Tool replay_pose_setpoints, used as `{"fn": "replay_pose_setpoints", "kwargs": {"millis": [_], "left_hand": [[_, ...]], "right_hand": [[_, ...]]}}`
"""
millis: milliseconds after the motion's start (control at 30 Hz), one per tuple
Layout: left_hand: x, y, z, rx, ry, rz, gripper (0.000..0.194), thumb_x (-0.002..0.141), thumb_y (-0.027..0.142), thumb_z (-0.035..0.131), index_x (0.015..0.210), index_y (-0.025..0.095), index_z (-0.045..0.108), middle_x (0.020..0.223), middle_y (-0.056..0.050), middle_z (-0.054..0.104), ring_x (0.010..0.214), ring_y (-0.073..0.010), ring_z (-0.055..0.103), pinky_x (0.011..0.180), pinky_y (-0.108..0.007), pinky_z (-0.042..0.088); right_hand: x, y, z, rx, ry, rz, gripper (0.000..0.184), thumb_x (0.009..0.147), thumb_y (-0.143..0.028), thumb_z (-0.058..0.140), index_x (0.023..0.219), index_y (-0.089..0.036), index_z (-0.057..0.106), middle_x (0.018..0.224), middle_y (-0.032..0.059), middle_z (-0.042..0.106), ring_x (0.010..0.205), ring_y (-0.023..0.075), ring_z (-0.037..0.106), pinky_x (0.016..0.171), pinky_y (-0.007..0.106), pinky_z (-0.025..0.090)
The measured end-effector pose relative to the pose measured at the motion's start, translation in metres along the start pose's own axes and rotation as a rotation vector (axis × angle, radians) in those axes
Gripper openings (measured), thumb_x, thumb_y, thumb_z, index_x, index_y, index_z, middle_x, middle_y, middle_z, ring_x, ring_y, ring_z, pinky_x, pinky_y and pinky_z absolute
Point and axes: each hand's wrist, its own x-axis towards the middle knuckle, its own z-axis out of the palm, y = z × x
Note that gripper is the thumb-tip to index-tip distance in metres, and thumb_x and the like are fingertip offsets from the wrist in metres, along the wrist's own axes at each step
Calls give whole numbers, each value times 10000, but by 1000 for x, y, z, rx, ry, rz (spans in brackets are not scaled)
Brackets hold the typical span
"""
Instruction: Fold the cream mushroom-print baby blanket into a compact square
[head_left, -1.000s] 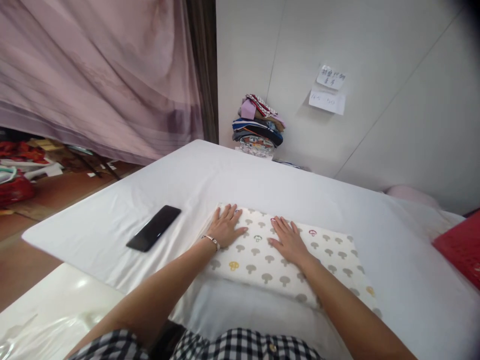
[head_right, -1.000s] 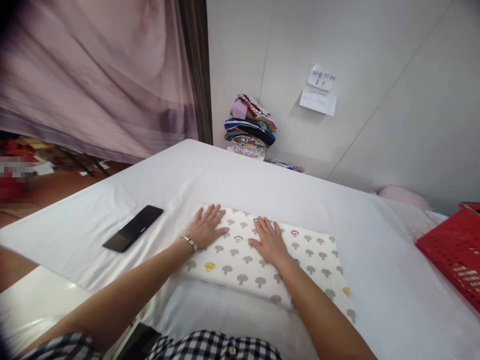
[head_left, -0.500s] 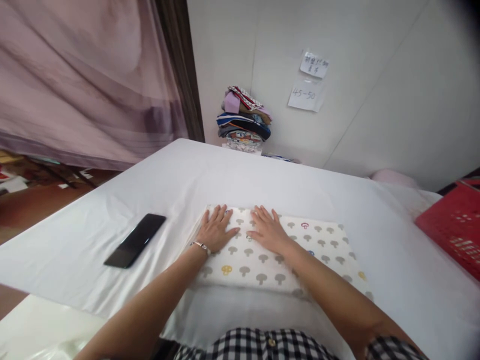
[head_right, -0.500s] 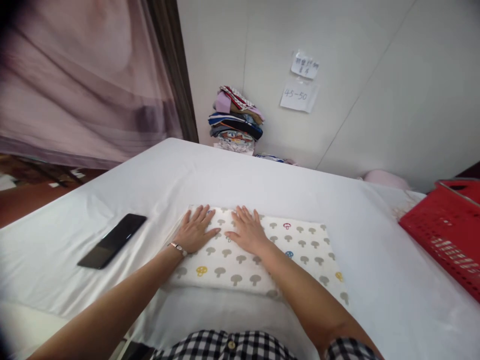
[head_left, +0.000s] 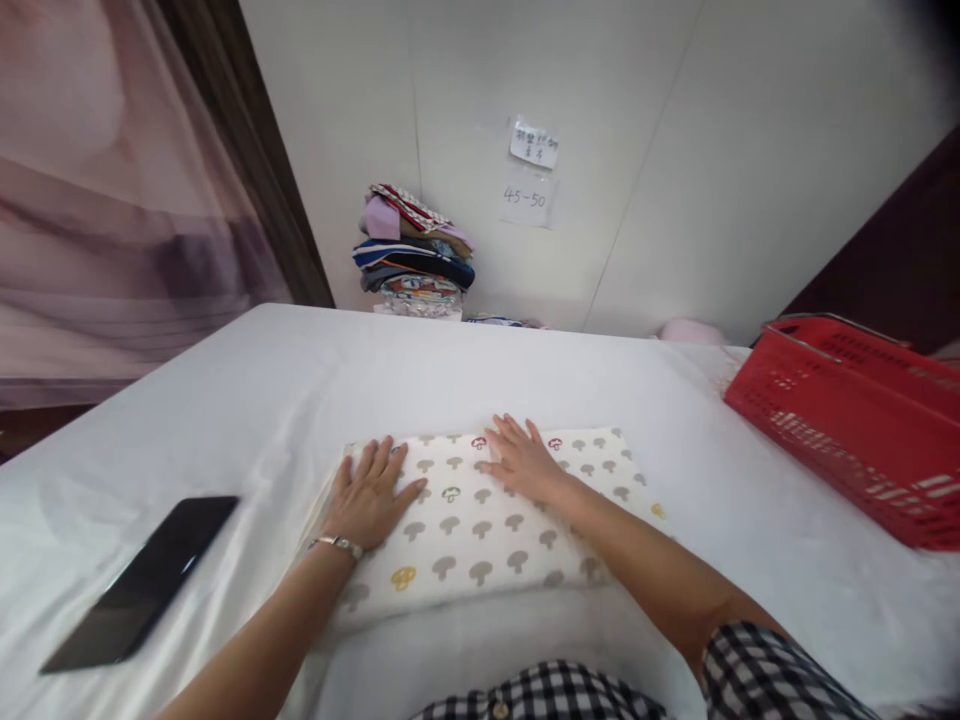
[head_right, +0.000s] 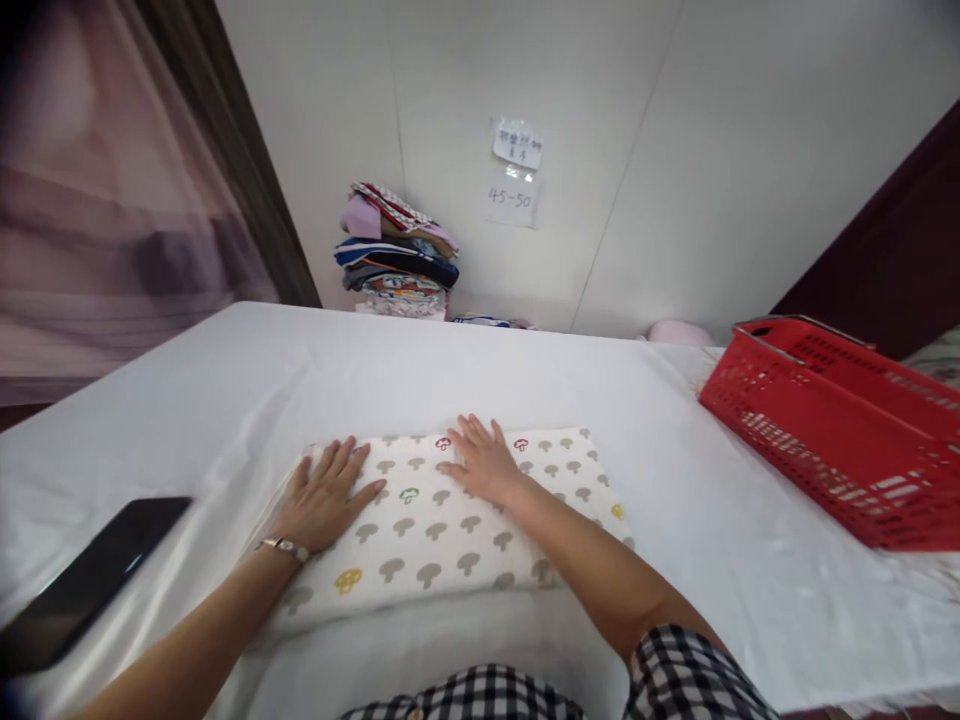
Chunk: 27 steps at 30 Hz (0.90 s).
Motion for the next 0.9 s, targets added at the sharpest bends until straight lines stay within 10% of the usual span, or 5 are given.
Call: {"fn": "replay_pose_setpoints", "kwargs": {"millis": [167,367,533,700,900], "left_hand": [[2,-1,3,18,32,19,712,851,616,278,1399,172,373,1489,-112,305,1377,-313,218,1080,-554,151],[3,1,-1,32,-1,0,708,850,607,273,1400,173,372,1492,-103,298,1377,-305,224,1078,-548,169],[4,1,1,13,11,-8,709,844,611,276,1398,181,378,1490,-103,303,1378,-306,221,1080,-550,161],[4,0,3,-9,1,-14,717,844,631,271,1405,193,365,1498,-96,287,1386,-301,201,1088,-553,137],[0,5,-4,-43,-32,-24,702,861,619,279,1414,192,341,1510,-88,259,1395,-285,181,1104,-542,117]], "right_hand": [[-33,58,1,-80,-17,272,710,894,-622,208,1464,-200,232,1542,51,113,1418,219,34,1121,456,-30],[-35,70,3,35,-23,280,685,893,-596,245,1469,-226,208,1545,20,98,1419,192,26,1131,432,-12],[-76,100,-16,114,307,487,617,869,-491,408,1390,-161,402,1504,86,258,1403,221,150,1141,410,107],[-136,127,-18,540,489,929,535,807,-417,527,1283,-173,535,1261,99,581,1176,238,526,1018,358,386],[-169,112,-21,994,382,1028,466,769,-447,614,1127,-148,626,1087,120,677,958,244,651,793,315,530]]}}
